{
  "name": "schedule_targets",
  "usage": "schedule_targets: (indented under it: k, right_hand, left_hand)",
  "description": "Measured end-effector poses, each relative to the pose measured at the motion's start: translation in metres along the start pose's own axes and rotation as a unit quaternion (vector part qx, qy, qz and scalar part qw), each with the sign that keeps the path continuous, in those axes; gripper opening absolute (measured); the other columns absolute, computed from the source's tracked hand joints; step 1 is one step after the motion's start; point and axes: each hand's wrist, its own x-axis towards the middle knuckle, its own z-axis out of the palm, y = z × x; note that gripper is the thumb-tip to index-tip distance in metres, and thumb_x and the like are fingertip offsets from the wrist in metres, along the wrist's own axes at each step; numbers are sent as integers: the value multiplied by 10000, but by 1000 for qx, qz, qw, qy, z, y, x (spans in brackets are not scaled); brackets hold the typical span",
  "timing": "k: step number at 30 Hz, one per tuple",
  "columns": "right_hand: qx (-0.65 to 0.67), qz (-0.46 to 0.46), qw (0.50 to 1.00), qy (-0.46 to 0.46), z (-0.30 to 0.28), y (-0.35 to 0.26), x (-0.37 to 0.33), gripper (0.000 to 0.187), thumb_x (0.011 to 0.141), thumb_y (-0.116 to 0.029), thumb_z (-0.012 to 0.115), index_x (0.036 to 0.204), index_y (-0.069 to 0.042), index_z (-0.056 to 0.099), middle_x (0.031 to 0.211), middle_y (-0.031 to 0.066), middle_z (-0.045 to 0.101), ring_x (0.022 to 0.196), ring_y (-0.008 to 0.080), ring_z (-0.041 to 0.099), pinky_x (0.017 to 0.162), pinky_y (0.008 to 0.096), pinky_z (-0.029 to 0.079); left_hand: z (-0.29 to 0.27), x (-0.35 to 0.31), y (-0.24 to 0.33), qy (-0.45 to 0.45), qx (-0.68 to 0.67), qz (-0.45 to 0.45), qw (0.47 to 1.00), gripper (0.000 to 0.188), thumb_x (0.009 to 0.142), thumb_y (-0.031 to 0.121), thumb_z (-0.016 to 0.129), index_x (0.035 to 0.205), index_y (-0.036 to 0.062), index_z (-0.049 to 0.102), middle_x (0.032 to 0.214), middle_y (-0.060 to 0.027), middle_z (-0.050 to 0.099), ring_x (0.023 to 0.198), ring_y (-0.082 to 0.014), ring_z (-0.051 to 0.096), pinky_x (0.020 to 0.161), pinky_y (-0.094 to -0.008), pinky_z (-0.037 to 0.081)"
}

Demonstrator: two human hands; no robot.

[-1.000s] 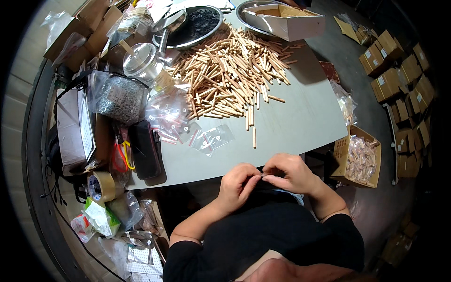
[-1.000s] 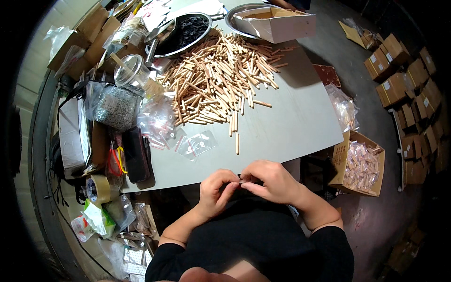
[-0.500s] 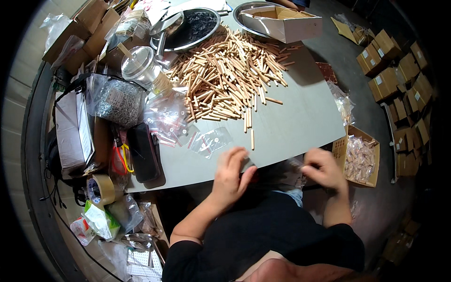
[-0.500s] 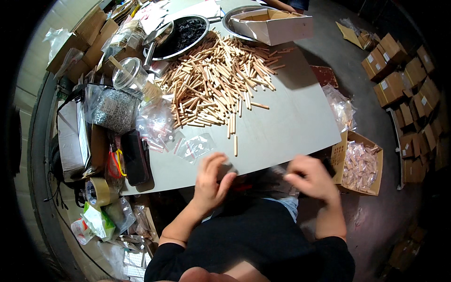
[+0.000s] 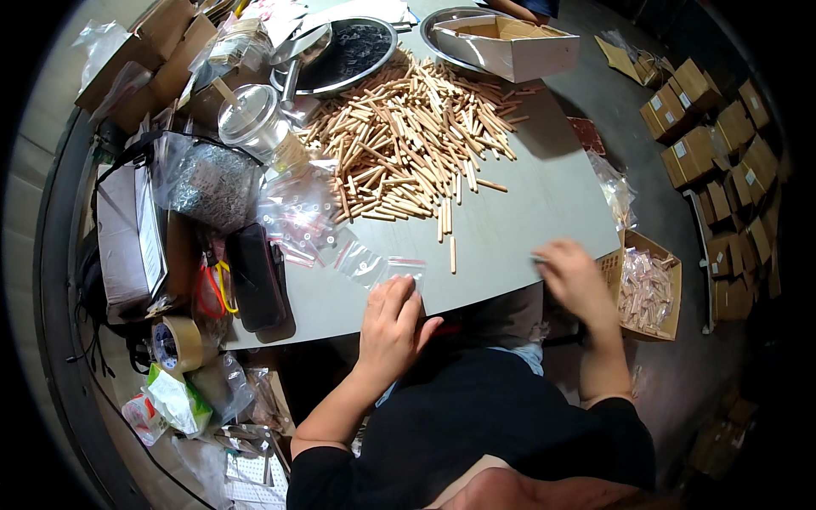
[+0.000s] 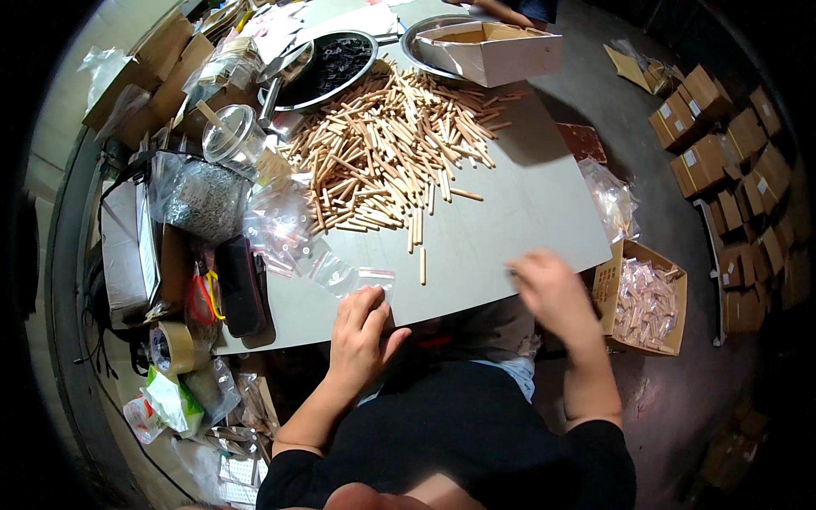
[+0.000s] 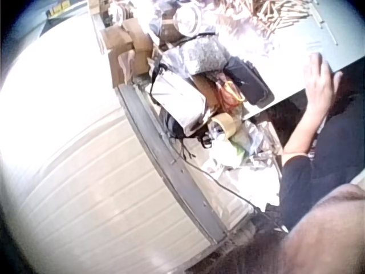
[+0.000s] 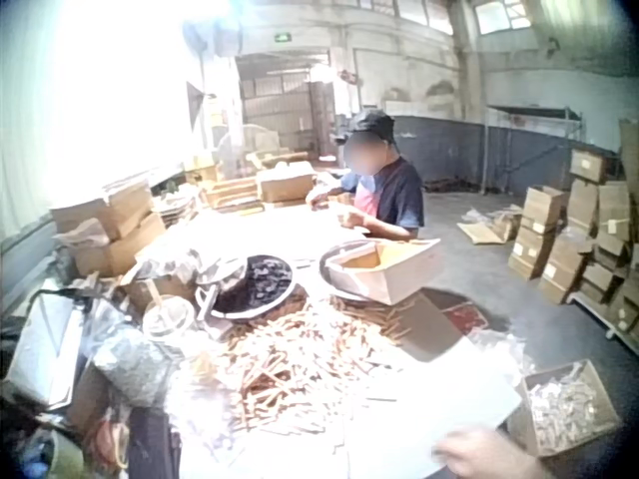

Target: The person repeatedly picks up small wooden sticks from a large pile on a table and places them into small clear plastic bags. The person handles the sticks one by one or in small groups, filling the bags and setting them aside on the table.

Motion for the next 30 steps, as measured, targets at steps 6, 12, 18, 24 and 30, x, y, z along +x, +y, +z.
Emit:
schedule_targets:
  k: [6,12,18,24,30]
  right_hand:
    - [67,-221,973,9,56,-45,65,161,843,-70,626,996,-56,675,1004,143,626,936,325,633,806,402,535]
    - [19,-182,983,-18,51,-27,94,142,823,-28,613,959,-36,655,975,133,628,915,322,636,783,391,535]
    - [78,-200,977,-5,64,-31,124,168,846,32,632,1004,-14,666,942,136,613,889,317,627,789,393,527]
    - [77,-216,972,-40,65,-26,120,192,840,12,653,1030,-12,659,1006,157,609,915,349,618,826,405,519]
    - [144,-169,972,-71,58,-45,108,255,839,-5,667,1093,-23,646,1047,161,594,946,347,618,842,402,524]
  left_hand:
    - [2,-15,7,-8,-33,-45,998,554,732,212,830,1192,-9,616,1199,-164,541,1101,-359,535,920,-447,463]
    - [1,-17,1,56,0,18,998,385,728,64,762,1101,29,673,1089,-121,609,1029,-297,588,848,-400,489]
    - [2,-20,-3,76,-161,68,982,301,723,-47,705,1014,30,714,855,-79,643,801,-251,635,691,-349,519]
    - [-5,-33,-2,31,-361,-29,932,133,770,-27,770,871,13,692,734,-91,603,663,-218,603,608,-310,491]
    - [8,-48,-5,-31,-526,-159,835,215,793,61,823,733,6,624,718,-57,591,611,-125,563,561,-266,444]
